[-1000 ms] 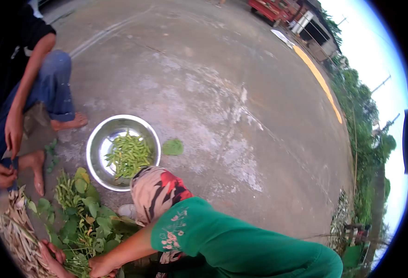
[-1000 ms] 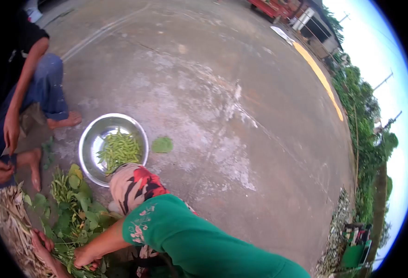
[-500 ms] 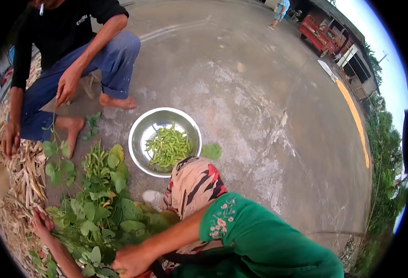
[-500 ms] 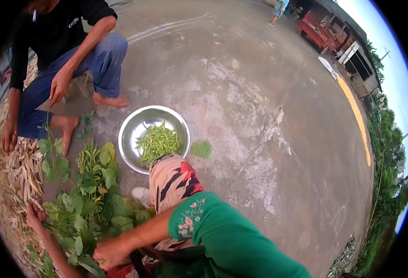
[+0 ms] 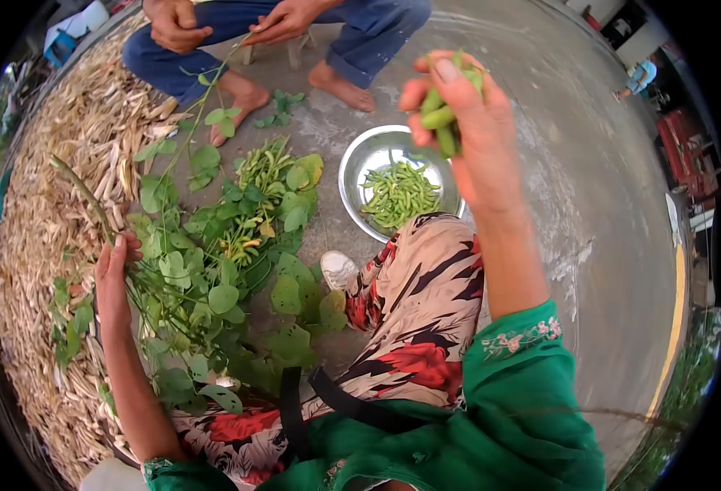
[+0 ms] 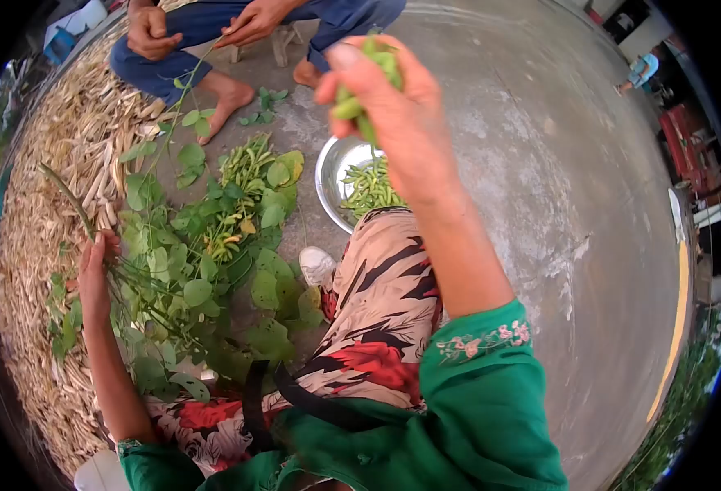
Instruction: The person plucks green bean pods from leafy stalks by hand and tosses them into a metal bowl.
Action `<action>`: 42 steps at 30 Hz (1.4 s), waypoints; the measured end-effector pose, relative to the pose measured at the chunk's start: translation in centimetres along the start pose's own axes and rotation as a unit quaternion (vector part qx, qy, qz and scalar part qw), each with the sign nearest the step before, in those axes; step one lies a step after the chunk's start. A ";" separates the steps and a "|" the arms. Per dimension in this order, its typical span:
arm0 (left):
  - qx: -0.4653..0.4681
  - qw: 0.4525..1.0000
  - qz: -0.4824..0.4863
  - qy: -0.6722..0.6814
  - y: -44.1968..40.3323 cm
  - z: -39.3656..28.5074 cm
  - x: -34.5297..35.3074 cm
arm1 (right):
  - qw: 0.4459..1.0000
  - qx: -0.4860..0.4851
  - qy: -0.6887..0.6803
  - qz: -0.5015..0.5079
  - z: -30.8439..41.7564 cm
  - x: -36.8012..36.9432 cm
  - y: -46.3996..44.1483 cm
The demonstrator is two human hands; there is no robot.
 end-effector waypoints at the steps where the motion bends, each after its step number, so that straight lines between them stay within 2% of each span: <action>1: -0.011 1.000 -0.002 -0.019 0.4 -0.1 -0.1 | 0.999 0.019 0.044 -0.017 -1.8 -1.3 -0.9; 4: 0.002 0.999 -0.005 -0.043 1.2 0.5 -1.5 | 0.972 0.129 0.193 -0.032 -10.4 -4.1 -1.3; 6: 0.009 0.997 -0.045 -0.061 1.6 0.9 -3.0 | 0.925 0.205 0.316 0.057 -17.8 -6.2 -0.3; 7: 0.018 0.993 -0.058 -0.099 1.5 1.3 -3.8 | 0.889 0.208 0.402 0.063 -22.2 -7.5 0.7; 8: 0.029 0.995 -0.076 -0.063 1.8 1.1 -3.4 | 0.849 0.189 0.475 0.132 -26.3 -9.9 0.6; 9: 0.050 0.992 -0.081 -0.081 1.8 1.0 -3.8 | 0.847 0.153 0.491 0.136 -30.0 -11.1 0.3; 10: 0.056 0.992 -0.086 -0.077 2.0 0.2 -3.8 | 0.849 0.184 0.472 0.149 -31.6 -11.9 -0.5; 11: 0.058 0.992 -0.084 -0.070 2.3 -0.3 -3.8 | 0.879 0.183 0.415 0.144 -27.5 -9.2 -0.4; 13: 0.046 0.996 -0.076 0.020 2.7 -0.6 -4.3 | 0.926 0.225 0.276 0.127 -23.7 -5.6 -0.9; 15: 0.050 0.995 -0.084 0.032 3.5 -1.1 -5.1 | 0.949 0.165 0.220 0.156 -16.5 -0.5 -1.2; 17: 0.059 0.994 -0.076 0.050 3.6 -1.3 -5.1 | 0.943 0.091 0.227 0.226 -10.3 4.0 -1.7; 21: 0.090 0.988 -0.073 0.107 3.4 -1.8 -5.0 | 0.907 -0.001 0.128 0.402 -1.7 11.7 0.7; 23: 0.091 0.984 -0.045 0.149 3.1 -1.6 -4.6 | 0.873 -0.004 0.104 0.477 0.0 15.6 3.2; 25: 0.087 0.983 -0.048 0.155 3.3 -1.8 -4.1 | 0.831 0.010 0.087 0.550 -0.6 19.4 5.8; 26: 0.088 0.981 -0.042 0.166 3.3 -1.8 -3.8 | 0.814 -0.019 0.139 0.564 -1.0 21.0 6.9; 27: 0.087 0.980 -0.037 0.176 3.3 -1.8 -3.5 | 0.822 -0.076 0.175 0.536 -1.4 22.5 7.6; 28: 0.073 0.981 -0.050 0.175 3.5 -2.2 -3.4 | 0.837 -0.090 0.187 0.506 -1.6 23.7 7.8; 29: 0.070 0.980 -0.056 0.179 3.4 -2.5 -3.2 | 0.833 -0.090 0.189 0.513 -1.5 24.8 7.7; 31: 0.055 0.982 -0.061 0.172 3.2 -2.7 -3.1 | 0.816 -0.186 0.267 0.479 -1.5 26.8 7.4; 32: 0.052 0.982 -0.066 0.168 3.0 -2.2 -3.1 | 0.822 -0.215 0.256 0.460 -2.4 27.6 7.4; 35: 0.033 0.983 -0.071 0.167 3.1 -1.2 -4.0 | 0.814 -0.191 0.245 0.491 -4.2 28.4 7.6; 39: 0.024 0.979 -0.110 0.170 2.4 0.0 -4.2 | 0.794 -0.247 0.217 0.512 -7.6 27.5 8.5; 41: 0.024 0.979 -0.105 0.171 2.0 0.7 -4.2 | 0.779 -0.234 0.238 0.531 -7.2 28.0 8.5; 42: 0.021 0.978 -0.118 0.171 1.8 0.7 -4.2 | 0.781 -0.197 0.256 0.535 -7.1 28.4 8.6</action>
Point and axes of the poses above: each hand's wrist, its own y-axis away from the middle knuckle, its own x-axis out of the palm, z = x × y, the point moved 1 cm from there along -y, towards the middle knuckle, and after that the axes turned 12 degrees about y, right-handed, at the moved point
